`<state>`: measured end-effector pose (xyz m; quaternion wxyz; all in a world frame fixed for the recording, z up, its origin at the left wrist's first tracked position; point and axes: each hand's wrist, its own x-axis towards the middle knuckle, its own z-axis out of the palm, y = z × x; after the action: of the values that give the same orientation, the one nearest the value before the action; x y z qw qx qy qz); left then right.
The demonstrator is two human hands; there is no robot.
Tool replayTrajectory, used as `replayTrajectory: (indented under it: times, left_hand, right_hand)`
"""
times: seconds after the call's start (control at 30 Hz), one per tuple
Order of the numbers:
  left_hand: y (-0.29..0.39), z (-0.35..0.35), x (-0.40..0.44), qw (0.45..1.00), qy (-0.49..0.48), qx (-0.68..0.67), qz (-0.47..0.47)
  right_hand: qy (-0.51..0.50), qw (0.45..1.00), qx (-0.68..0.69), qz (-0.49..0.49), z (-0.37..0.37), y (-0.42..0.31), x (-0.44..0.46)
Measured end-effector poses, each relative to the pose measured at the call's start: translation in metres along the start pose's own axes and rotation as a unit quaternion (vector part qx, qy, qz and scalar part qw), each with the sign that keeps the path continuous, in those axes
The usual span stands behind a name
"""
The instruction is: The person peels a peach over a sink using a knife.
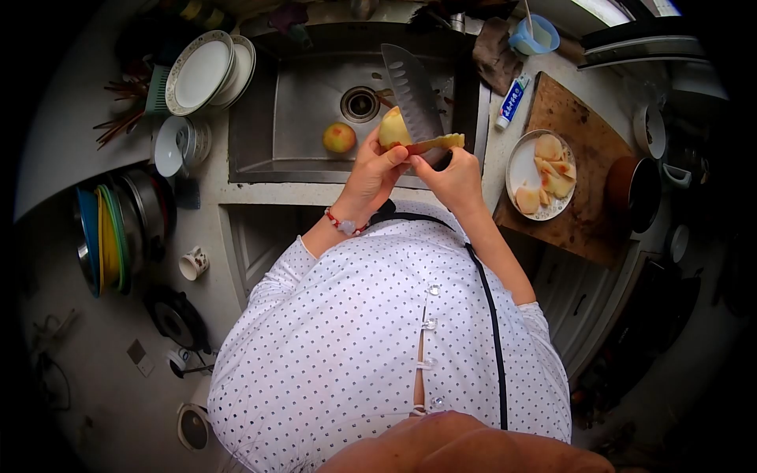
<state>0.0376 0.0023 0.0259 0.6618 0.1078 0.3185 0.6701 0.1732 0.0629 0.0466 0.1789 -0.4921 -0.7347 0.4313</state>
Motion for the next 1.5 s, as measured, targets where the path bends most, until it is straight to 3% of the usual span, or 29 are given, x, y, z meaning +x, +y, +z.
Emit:
replayTrajectory:
  times: [0.33, 0.43, 0.57, 0.63, 0.67, 0.7, 0.83, 0.93, 1.03, 1.1, 1.33, 1.4, 1.5]
  left_hand:
    - [-0.001, 0.005, -0.002, 0.999, 0.021, -0.01, 0.024]
    - [-0.003, 0.001, -0.002, 1.0, 0.025, -0.003, 0.015]
    - [-0.005, 0.004, -0.002, 0.999, 0.039, 0.003, 0.023]
    - [-0.009, 0.005, -0.003, 0.994, 0.056, 0.059, 0.069]
    - [-0.008, 0.006, -0.004, 0.994, 0.054, 0.06, 0.07]
    - [-0.007, 0.007, -0.005, 0.994, 0.04, 0.072, 0.078]
    - [0.013, 0.013, -0.008, 0.997, -0.019, 0.02, 0.069]
    - [0.028, 0.014, -0.007, 0.996, -0.037, 0.054, 0.064]
    - [0.027, 0.008, 0.0, 0.992, -0.114, 0.036, 0.032]
    - [0.023, 0.006, -0.002, 0.994, -0.106, 0.021, 0.018]
    - [0.022, -0.002, 0.0, 0.996, -0.088, 0.012, 0.003]
    - [0.022, -0.001, -0.002, 0.996, -0.084, 0.004, -0.003]
    - [0.025, 0.001, -0.002, 0.997, -0.08, 0.001, -0.008]
  right_hand:
    - [0.042, 0.998, -0.033, -0.037, 0.004, 0.002, -0.001]
    - [0.021, 0.994, -0.109, -0.024, 0.007, 0.007, -0.002]
    - [0.044, 0.997, -0.048, -0.048, 0.007, 0.005, -0.001]
    - [0.05, 0.997, -0.031, -0.06, 0.006, 0.004, -0.002]
    - [0.04, 0.996, 0.039, -0.07, 0.004, 0.002, -0.002]
    - [0.029, 0.99, 0.109, -0.079, 0.003, 0.001, -0.003]
    - [0.003, 0.979, 0.176, -0.103, -0.002, 0.009, -0.004]
    - [-0.024, 0.961, 0.256, -0.106, -0.007, 0.01, -0.005]
    - [-0.056, 0.952, 0.292, -0.069, -0.012, 0.001, -0.005]
    - [-0.059, 0.962, 0.267, 0.0, -0.012, -0.002, -0.005]
    - [-0.055, 0.959, 0.275, 0.045, -0.014, -0.004, -0.003]
    - [-0.066, 0.969, 0.214, 0.106, -0.016, -0.005, -0.002]
    - [-0.048, 0.979, 0.186, 0.066, -0.017, -0.006, 0.0]
